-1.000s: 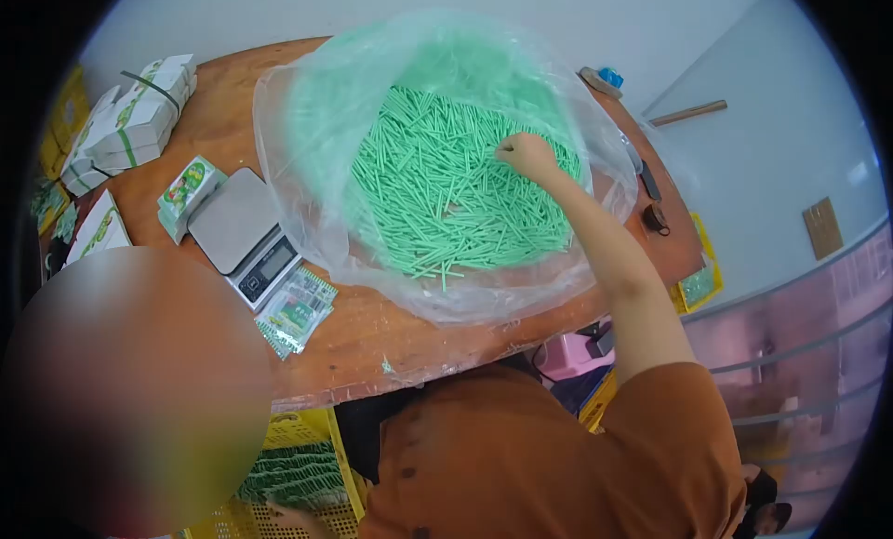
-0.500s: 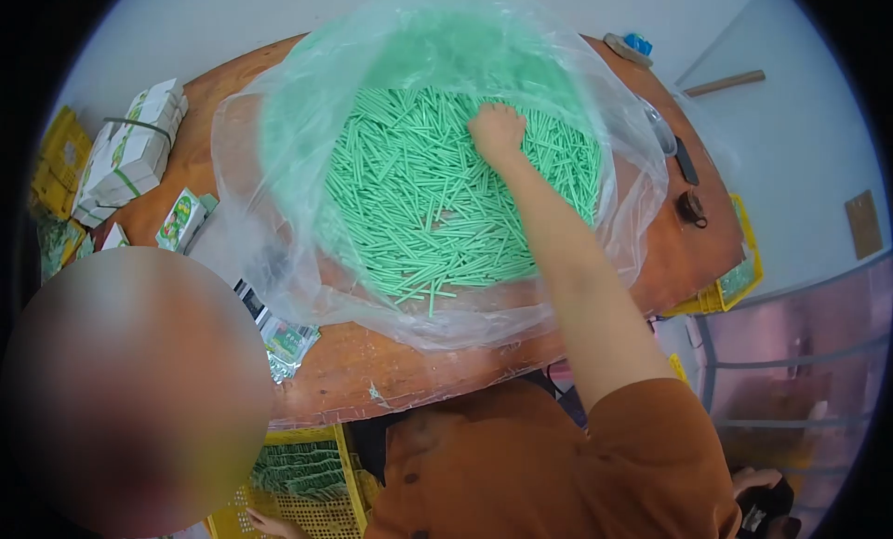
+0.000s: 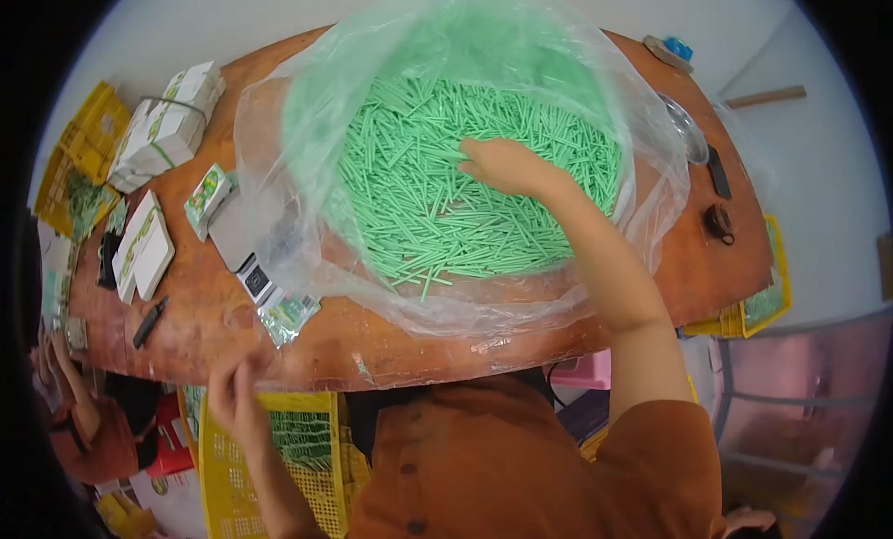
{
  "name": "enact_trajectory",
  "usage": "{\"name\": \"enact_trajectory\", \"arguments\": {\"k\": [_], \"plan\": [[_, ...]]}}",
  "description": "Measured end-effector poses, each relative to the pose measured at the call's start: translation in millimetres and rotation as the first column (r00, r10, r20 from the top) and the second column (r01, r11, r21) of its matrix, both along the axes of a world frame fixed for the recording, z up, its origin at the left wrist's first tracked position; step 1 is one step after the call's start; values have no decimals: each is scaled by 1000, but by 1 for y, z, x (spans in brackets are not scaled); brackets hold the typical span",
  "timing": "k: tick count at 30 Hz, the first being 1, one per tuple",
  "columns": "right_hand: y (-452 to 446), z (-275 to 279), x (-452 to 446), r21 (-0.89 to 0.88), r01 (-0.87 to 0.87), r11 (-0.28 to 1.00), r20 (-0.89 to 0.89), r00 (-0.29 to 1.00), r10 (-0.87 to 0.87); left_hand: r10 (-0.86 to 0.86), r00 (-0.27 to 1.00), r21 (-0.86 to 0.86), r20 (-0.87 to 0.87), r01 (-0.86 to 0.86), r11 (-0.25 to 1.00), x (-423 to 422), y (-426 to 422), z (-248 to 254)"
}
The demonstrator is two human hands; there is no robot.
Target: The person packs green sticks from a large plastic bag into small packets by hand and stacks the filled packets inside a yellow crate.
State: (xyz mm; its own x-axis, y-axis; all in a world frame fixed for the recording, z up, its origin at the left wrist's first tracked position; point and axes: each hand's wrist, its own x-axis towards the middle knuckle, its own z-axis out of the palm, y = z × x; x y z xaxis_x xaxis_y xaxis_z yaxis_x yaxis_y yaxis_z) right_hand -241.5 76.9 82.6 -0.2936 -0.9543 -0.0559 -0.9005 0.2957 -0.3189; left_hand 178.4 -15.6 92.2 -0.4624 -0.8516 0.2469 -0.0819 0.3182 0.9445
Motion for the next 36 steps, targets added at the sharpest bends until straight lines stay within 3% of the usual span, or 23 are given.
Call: {"name": "enact_trajectory", "arguments": {"k": [1, 3, 4, 6, 7, 9, 10, 11, 12, 13, 14, 15, 17, 18, 20, 23, 24, 25, 27, 29, 32, 34, 36], "plan": [[-1, 3, 13, -14, -46, 999, -6, 999, 46, -236, 970, -261, 61, 244, 934, -76, -6, 14], [7, 3, 33, -136, -114, 984, 76, 989, 125, -235, 970, -597, 62, 225, 770, -169, -13, 10], [10, -1, 39, -144, -121, 982, 62, 989, 131, -199, 955, -619, 218, 293, 729, -213, -6, -3], [12, -6, 40, -280, -173, 944, 207, 950, 236, -556, 827, -220, 78, 559, 800, -263, 10, -13], [15, 1, 32, -283, -175, 943, 192, 953, 234, -558, 827, -232, 69, 558, 797, -264, 9, -8], [25, 10, 17, -449, 240, 861, 759, 611, 225, -484, 864, -216, -138, 450, 866, -237, 5, 15], [24, 2, 6, -438, 247, 865, 768, 602, 217, -395, 908, -284, -143, 345, 895, -206, 2, 39], [23, -14, -5, -397, 164, 903, 493, 868, 59, -338, 886, -520, -316, 136, 843, -189, -15, 36], [23, -32, -6, -318, 90, 944, 129, 990, -51, -156, 941, -622, -299, -68, 780, -160, -28, 40], [26, -41, -4, -315, 128, 941, 55, 992, -117, -122, 958, -621, -259, -68, 781, -132, -47, 20], [26, -41, -5, -320, 141, 937, -22, 987, -156, 116, 982, -700, -147, -186, 689, -99, -65, -12], [27, -26, 3, -252, 259, 932, 75, 966, -248, 305, 952, -748, 28, -183, 638, -75, -63, -28], [26, -30, 4, -438, -20, 899, -134, 990, -43, 525, 770, -793, 363, -41, 608, -50, -44, -52], [23, -32, 6, -379, -85, 922, -175, 984, 19, 553, 654, -770, 516, 72, 634, -49, -29, -58], [19, -20, 18, -315, -138, 939, -216, 974, 71, 449, 596, -682, 666, 242, 690, -49, -5, -74], [26, -1, 35, -134, 179, 975, -31, 982, -184, 146, 659, -537, 738, 443, 718, -26, 30, -77], [28, -9, 34, -202, 202, 958, 196, 967, -162, -43, 674, -477, 737, 565, 674, -17, 41, -76], [31, -15, 30, -279, 252, 927, 401, 907, -126, -33, 702, -573, 711, 606, 552, -7, 45, -87], [29, -22, 34, -142, 78, 987, -34, 996, -84, -99, 737, -660, 669, 650, 376, 6, 43, -92], [29, -35, 30, -335, -138, 932, -253, 966, 53, -194, 747, -679, 636, 661, 321, 3, 39, -90], [26, -23, 39, -294, 29, 955, -214, 972, -95, -167, 796, -701, 582, 595, 392, 0, 40, -96], [24, -26, 37, -274, 360, 892, 349, 902, -256, -174, 826, -682, 537, 546, 487, -3, 41, -98], [25, -37, 37, -335, 340, 879, 373, 904, -208, -192, 858, -701, 477, 503, 506, -4, 38, -101]]}}
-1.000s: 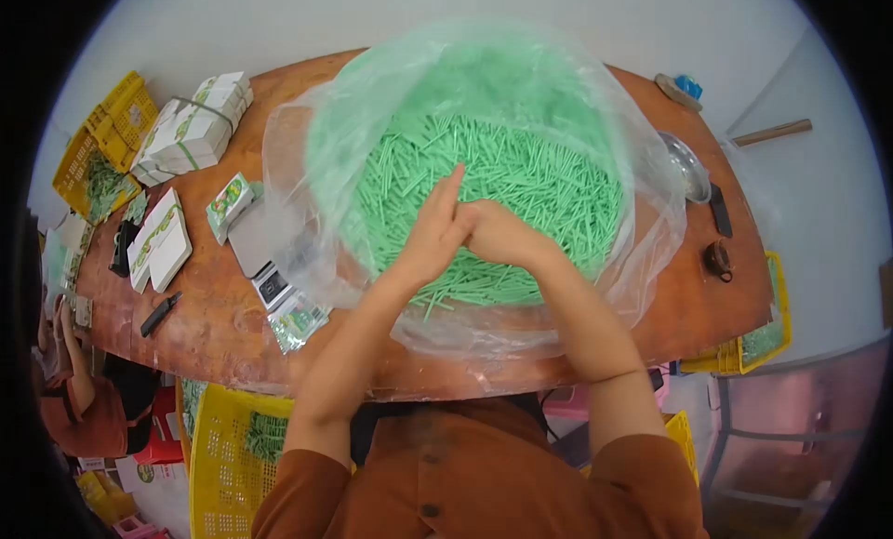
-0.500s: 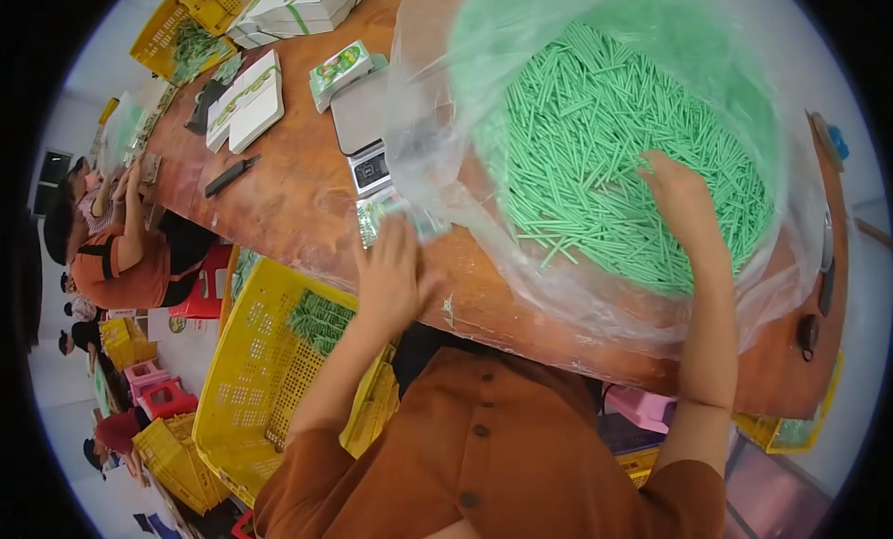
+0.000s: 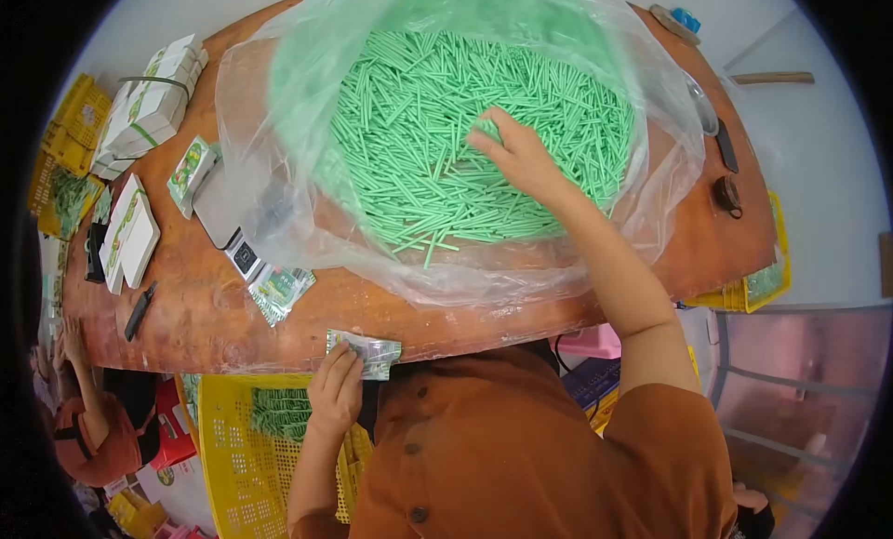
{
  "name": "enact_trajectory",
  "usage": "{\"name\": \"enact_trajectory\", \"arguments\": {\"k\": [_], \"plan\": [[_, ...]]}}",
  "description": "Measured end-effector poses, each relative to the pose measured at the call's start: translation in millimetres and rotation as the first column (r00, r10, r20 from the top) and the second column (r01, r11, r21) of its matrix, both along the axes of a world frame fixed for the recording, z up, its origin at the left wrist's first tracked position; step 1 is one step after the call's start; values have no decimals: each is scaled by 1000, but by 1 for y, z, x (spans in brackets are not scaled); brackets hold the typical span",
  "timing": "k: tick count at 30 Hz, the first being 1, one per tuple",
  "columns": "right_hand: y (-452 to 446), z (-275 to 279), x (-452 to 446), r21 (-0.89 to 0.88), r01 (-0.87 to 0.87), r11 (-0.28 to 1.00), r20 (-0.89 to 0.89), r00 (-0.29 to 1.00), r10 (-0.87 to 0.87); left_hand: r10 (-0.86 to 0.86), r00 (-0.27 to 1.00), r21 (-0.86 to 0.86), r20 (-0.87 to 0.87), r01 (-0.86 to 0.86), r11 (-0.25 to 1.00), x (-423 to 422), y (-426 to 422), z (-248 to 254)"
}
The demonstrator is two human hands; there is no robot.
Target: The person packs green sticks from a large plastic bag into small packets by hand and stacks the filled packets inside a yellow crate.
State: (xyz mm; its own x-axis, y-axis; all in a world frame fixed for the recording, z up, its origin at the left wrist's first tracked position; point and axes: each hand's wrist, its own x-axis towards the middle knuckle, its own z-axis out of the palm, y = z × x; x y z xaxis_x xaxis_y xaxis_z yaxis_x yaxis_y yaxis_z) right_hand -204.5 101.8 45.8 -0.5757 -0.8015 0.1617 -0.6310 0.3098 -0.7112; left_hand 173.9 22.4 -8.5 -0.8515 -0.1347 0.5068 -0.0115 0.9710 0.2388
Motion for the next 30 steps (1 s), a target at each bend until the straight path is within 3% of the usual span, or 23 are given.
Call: {"name": "enact_trajectory", "arguments": {"k": [2, 4, 5, 7, 8, 10, 11, 12, 13, 15, 16, 17, 18, 19, 21, 23, 25, 28, 29, 30], "plan": [[2, -3, -1, -64, -35, 997, 18, 999, 36, 8, 999, 37, -54, -6, 999, -3, 2, 0], [4, 4, 2, 27, -49, 998, 427, 904, 32, 76, 985, 257, -152, -34, 966, -10, 3, 7], [4, 6, 5, 32, -62, 998, 443, 895, 41, 124, 970, 385, -210, -35, 922, -24, 3, 18], [1, 14, 15, -171, 49, 984, 772, 627, 103, 168, 965, 588, -203, -17, 809, -74, -1, 46], [3, 25, 17, -247, -37, 968, 824, 518, 230, 130, 977, 656, -168, 13, 755, -100, -7, 52], [6, 33, 28, -275, -48, 960, 856, 443, 267, 160, 980, 842, -120, 15, 540, -147, -5, 36], [7, 38, 30, -296, -46, 954, 881, 373, 292, 147, 981, 835, -131, 29, 549, -154, -5, 26], [10, 41, 31, -294, -139, 946, 887, 330, 324, 82, 994, 888, -70, 25, 459, -160, -6, 18], [10, 43, 32, -297, -126, 947, 887, 330, 322, 16, 1000, 933, -6, 0, 361, -164, -5, 11], [6, 47, 38, -504, -161, 848, 618, 618, 485, 10, 1000, 958, -11, 8, 286, -167, -3, 4], [3, 50, 47, -512, -158, 844, 622, 609, 492, 13, 1000, 976, -27, 24, 215, -167, -4, 4], [1, 55, 58, -386, -169, 907, 657, 639, 399, 16, 1000, 974, -17, 13, 225, -167, -2, 5], [1, 58, 65, -252, -174, 952, 675, 673, 302, 36, 995, 989, -90, 86, 119, -169, 0, 8], [1, 48, 66, -263, -178, 948, 669, 674, 312, 66, 983, 985, -170, 170, 14, -172, 1, 11], [-2, 21, 68, -179, -429, 886, 375, 802, 464, 112, 977, 984, -179, 179, 16, -175, 4, 17], [3, 23, 59, -264, -371, 890, 451, 769, 454, 172, 970, 985, -171, 174, -4, -169, 8, 15], [10, 40, 51, -344, -305, 888, 507, 736, 449, 168, 968, 966, -185, 148, 211, -167, 3, 11], [17, 66, 57, -55, -347, 936, 77, 933, 351, 169, 962, 937, -213, 152, 315, -166, 0, 30], [15, 66, 68, 11, -371, 929, -80, 925, 370, 135, 963, 956, -234, 203, 213, -161, 0, 39], [16, 70, 72, -96, -408, 908, -308, 879, 363, 85, 971, 964, -221, 205, 167, -154, -3, 49]]}}
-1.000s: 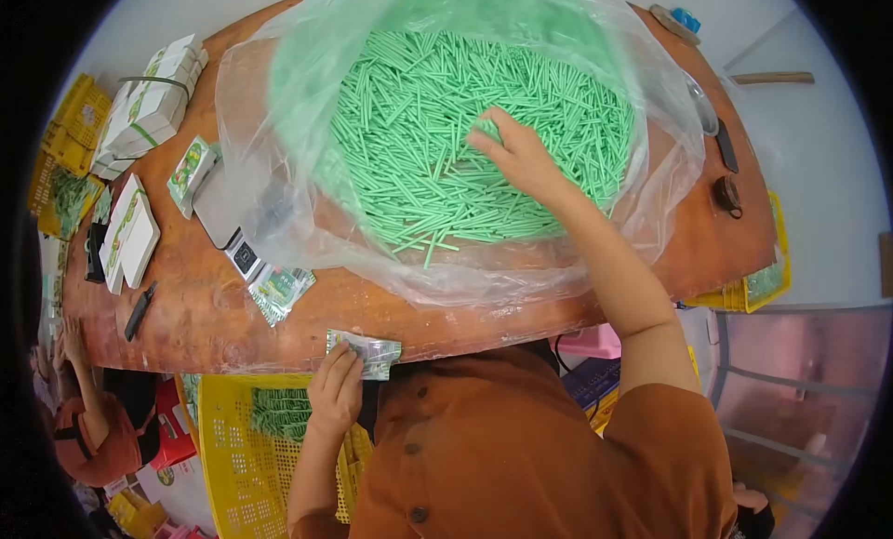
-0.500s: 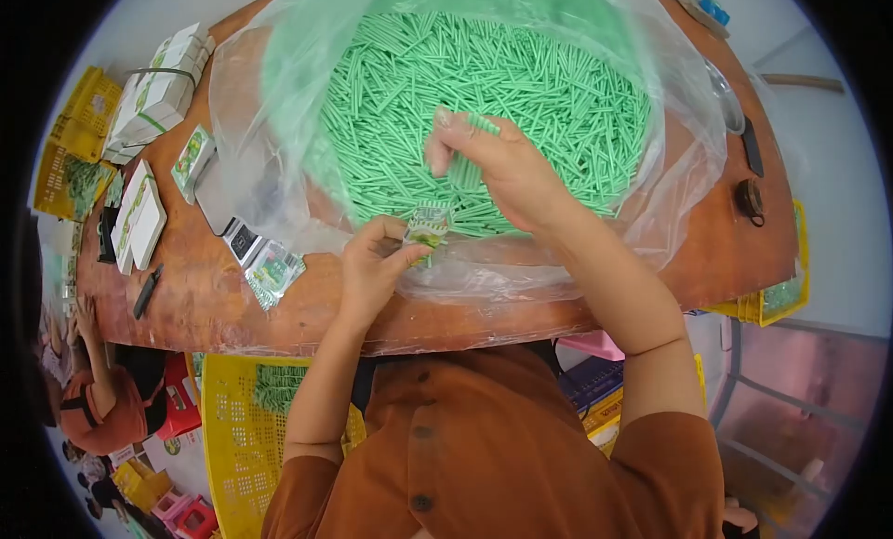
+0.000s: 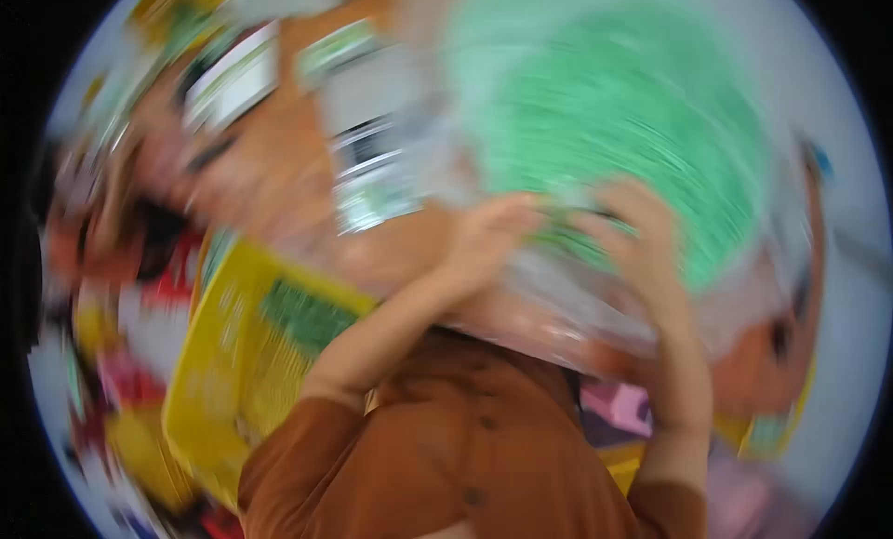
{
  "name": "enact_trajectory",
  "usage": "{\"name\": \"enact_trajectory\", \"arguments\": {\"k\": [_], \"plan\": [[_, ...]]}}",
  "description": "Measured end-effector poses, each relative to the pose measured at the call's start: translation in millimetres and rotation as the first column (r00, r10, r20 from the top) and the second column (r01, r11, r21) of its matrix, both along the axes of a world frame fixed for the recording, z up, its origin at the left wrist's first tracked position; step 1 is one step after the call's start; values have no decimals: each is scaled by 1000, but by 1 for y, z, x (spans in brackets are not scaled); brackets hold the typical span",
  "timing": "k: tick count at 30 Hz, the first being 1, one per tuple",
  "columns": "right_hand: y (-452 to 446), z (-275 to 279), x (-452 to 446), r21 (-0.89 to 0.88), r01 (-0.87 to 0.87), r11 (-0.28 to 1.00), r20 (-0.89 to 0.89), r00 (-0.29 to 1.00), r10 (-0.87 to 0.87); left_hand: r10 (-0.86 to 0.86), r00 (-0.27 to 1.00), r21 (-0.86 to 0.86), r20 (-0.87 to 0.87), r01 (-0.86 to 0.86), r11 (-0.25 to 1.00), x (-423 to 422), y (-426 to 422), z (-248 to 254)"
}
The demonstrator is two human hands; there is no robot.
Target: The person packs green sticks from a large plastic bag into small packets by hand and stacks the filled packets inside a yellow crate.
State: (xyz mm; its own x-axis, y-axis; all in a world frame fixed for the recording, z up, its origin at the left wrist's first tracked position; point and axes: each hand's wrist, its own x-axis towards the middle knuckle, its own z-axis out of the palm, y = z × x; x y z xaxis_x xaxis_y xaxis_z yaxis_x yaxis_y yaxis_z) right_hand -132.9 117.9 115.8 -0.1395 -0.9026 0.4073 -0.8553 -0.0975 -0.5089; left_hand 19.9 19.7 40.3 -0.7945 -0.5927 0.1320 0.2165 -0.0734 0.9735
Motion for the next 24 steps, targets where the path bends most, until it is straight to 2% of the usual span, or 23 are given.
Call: {"name": "enact_trajectory", "arguments": {"k": [1, 2, 3, 4, 5, 6, 7, 8, 9, 10, 11, 12, 13, 15, 16, 17, 18, 19, 20, 21, 22, 23, 24], "plan": [[1, 10, 5, -134, -53, 990, -242, 970, 20, 64, 984, -212, -166, -99, 972, 10, -3, 13], [2, 19, 17, -223, -117, 968, -311, 949, 43, 76, 961, -450, -264, -193, 872, 27, -14, 27], [-1, 23, 31, -227, -281, 932, -420, 892, 167, 73, 988, -570, -137, -139, 810, 55, -18, 45], [-19, 30, 57, -120, -512, 850, -458, 788, 410, 37, 999, -669, -13, -36, 742, 80, -22, 56], [-32, 35, 81, -11, -691, 722, -493, 632, 597, 107, 994, -666, 0, -80, 742, 108, -20, 49], [-38, 27, 93, -11, -731, 682, -492, 598, 633, 209, 977, -695, 40, -123, 709, 137, -16, 36], [-43, 14, 101, -91, -651, 754, -427, 709, 561, 305, 950, -724, 72, -161, 670, 167, -15, 20], [-49, 10, 104, -114, -611, 783, -384, 754, 533, 507, 862, -677, -3, -375, 633, 209, -14, 1], [-56, 6, 107, -136, -570, 810, -339, 795, 503, 717, 694, -659, 63, -511, 552, 249, -14, -22], [-62, 8, 105, -175, -576, 798, -257, 809, 528, 832, 546, -721, 100, -536, 439, 301, -19, -43], [-68, 6, 107, -215, -569, 794, -173, 822, 542, 939, 309, -764, 149, -567, 308, 348, -21, -76], [-72, -3, 114, -226, -474, 851, -60, 879, 473, 983, 182, -806, -10, -583, 100, 395, -35, -101], [-72, -9, 109, -214, -476, 853, -57, 878, 476, 1000, -29, -822, 13, -569, -5, 432, -37, -134], [-62, -19, 89, 116, -524, 844, -303, 791, 532, 940, -250, -743, 232, -669, 5, 483, -34, -197], [-65, -19, 112, 64, -524, 849, -252, 815, 522, 913, -295, -698, 283, -716, -15, 509, -22, -272], [-64, -24, 132, 146, -493, 858, -186, 838, 513, 890, -311, -644, 334, -765, -26, 522, -26, -327], [-64, -30, 152, 222, -432, 874, -135, 874, 466, 747, -214, -358, 630, -933, 35, 504, -20, -312], [-74, -28, 168, 378, -571, 729, -136, 744, 654, 700, -173, -274, 692, -961, 33, 490, -15, -322], [-68, -22, 170, 328, -572, 752, -212, 731, 649, 687, -105, -112, 719, -993, -35, 482, -6, -355], [-64, -23, 154, 218, -567, 795, -215, 766, 606, 684, -51, -62, 727, -998, -8, 463, -6, -333], [-78, 25, 156, 830, -14, 558, -391, 699, 598, 679, 3, -12, 734, -1000, 18, 441, -6, -310], [-67, 18, 107, 592, 143, 793, -534, 807, 253, 672, 57, 37, 739, -998, 44, 419, -4, -285], [-79, 30, 73, 160, -44, 986, -267, 960, 86, 628, -151, -400, 764, -874, 277, 455, 3, -336]]}}
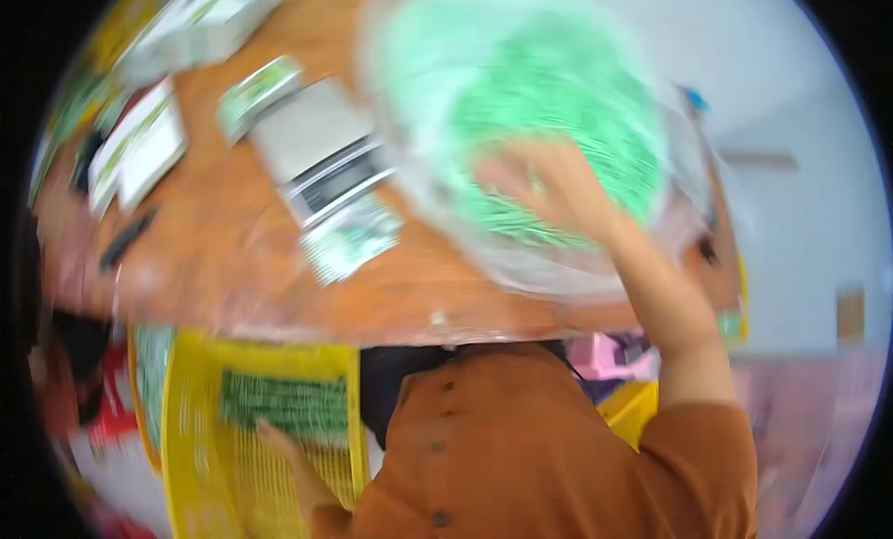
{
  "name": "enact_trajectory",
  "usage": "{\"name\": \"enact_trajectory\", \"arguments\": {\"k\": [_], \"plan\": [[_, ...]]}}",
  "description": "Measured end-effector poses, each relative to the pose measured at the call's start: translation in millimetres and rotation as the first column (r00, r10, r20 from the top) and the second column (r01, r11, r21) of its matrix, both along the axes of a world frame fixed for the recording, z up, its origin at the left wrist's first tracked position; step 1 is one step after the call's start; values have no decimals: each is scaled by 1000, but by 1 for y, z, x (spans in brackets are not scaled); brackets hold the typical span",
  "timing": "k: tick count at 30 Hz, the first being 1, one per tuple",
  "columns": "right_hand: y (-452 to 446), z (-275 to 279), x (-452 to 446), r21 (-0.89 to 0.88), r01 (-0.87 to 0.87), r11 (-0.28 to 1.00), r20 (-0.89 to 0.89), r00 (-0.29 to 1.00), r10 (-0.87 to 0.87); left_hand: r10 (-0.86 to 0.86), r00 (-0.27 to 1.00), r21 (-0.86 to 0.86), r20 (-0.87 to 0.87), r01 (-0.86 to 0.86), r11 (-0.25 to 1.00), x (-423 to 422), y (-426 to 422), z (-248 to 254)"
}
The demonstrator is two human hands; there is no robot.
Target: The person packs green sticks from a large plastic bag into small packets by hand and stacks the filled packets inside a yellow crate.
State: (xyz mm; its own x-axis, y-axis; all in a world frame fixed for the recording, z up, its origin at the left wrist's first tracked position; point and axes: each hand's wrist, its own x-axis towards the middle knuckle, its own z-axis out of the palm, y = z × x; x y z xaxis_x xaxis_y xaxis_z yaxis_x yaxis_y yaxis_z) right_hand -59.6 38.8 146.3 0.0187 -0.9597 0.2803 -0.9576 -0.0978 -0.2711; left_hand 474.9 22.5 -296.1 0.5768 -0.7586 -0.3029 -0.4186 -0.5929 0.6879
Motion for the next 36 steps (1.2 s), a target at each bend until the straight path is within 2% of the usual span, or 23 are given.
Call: {"name": "enact_trajectory", "arguments": {"k": [1, 2, 3, 4, 5, 7, 9, 11, 13, 15, 17, 19, 21, 25, 27, 29, 30, 31, 32, 33, 34, 35, 36], "plan": [[-19, 20, -35, 183, 221, 958, 337, 901, -272, -49, 987, 47, 155, 43, 998, 0, 0, 1], [-38, 26, -88, 8, 324, 946, 219, 922, -318, -78, 955, 28, 285, 73, 997, 15, -1, -31], [-45, 31, -143, -367, 352, 861, -16, 923, -384, -102, 915, 19, 391, 103, 994, 32, -3, -48], [-47, 32, -179, -681, 224, 697, -228, 839, -493, -97, 868, 11, 488, 105, 994, 38, -6, -57], [-49, 17, -178, -694, 210, 689, -235, 838, -492, -87, 876, -3, 475, 100, 995, 42, -13, -56], [-37, -11, -170, -113, 426, 898, -71, 898, -435, -10, 936, -77, 352, 39, 996, 37, -9, -30], [-50, -33, -159, 109, 517, 849, -131, 854, -503, -28, 898, -67, 440, 64, 996, 67, -9, -32], [-77, -47, -172, 5, 584, 812, -88, 809, -582, -52, 850, -50, 525, 92, 995, 69, -19, -21], [-99, -59, -181, -75, 648, 758, -23, 759, -651, -11, 908, -124, 418, 69, 990, 66, -20, 32], [-120, -65, -186, -174, 662, 729, -205, 700, -684, -12, 888, -160, 459, 96, 982, 42, -22, 92], [-135, -75, -184, -138, 654, 744, -238, 707, -666, -72, 922, -342, 381, 213, 915, 23, -22, 131], [-139, -85, -185, -107, 644, 757, -279, 711, -645, -71, 936, -377, 345, 207, 903, -7, -22, 169], [-134, -99, -186, -330, 523, 786, -310, 726, -614, -78, 949, -419, 306, 207, 884, -39, -27, 193], [-128, -124, -211, -448, 527, 722, -139, 757, -639, -261, 910, -509, 321, 398, 763, -100, -37, 240], [-110, -98, -213, -48, 533, 845, 46, 846, -531, -425, 809, -621, 406, 586, 520, -134, -31, 280], [-59, -55, -195, 75, 458, 886, 20, 888, -460, -539, 767, -708, 349, 592, 385, -168, -26, 315], [-36, -47, -187, 197, 363, 911, -3, 929, -370, -652, 714, -760, 254, 565, 322, -191, -22, 331], [-19, -59, -185, 220, 360, 907, -1, 930, -368, -756, 654, -817, 28, 451, 360, -232, -14, 340], [-2, -76, -180, 300, 343, 890, -176, 937, -302, -815, 577, -746, 54, 566, 352, -285, 0, 365], [15, -88, -175, 368, 337, 866, -335, 917, -215, -962, 274, -626, 9, 752, 208, -318, -1, 372], [33, -93, -169, 371, 341, 864, -325, 919, -224, -987, -97, -525, 126, 838, -149, -359, -3, 394], [48, -91, -170, 307, 345, 887, -271, 925, -266, -915, -350, -558, 199, 727, -399, -388, -8, 395], [59, -88, -171, 247, 347, 905, -221, 929, -296, -875, -406, -359, 262, 801, -479, -409, -13, 403]]}}
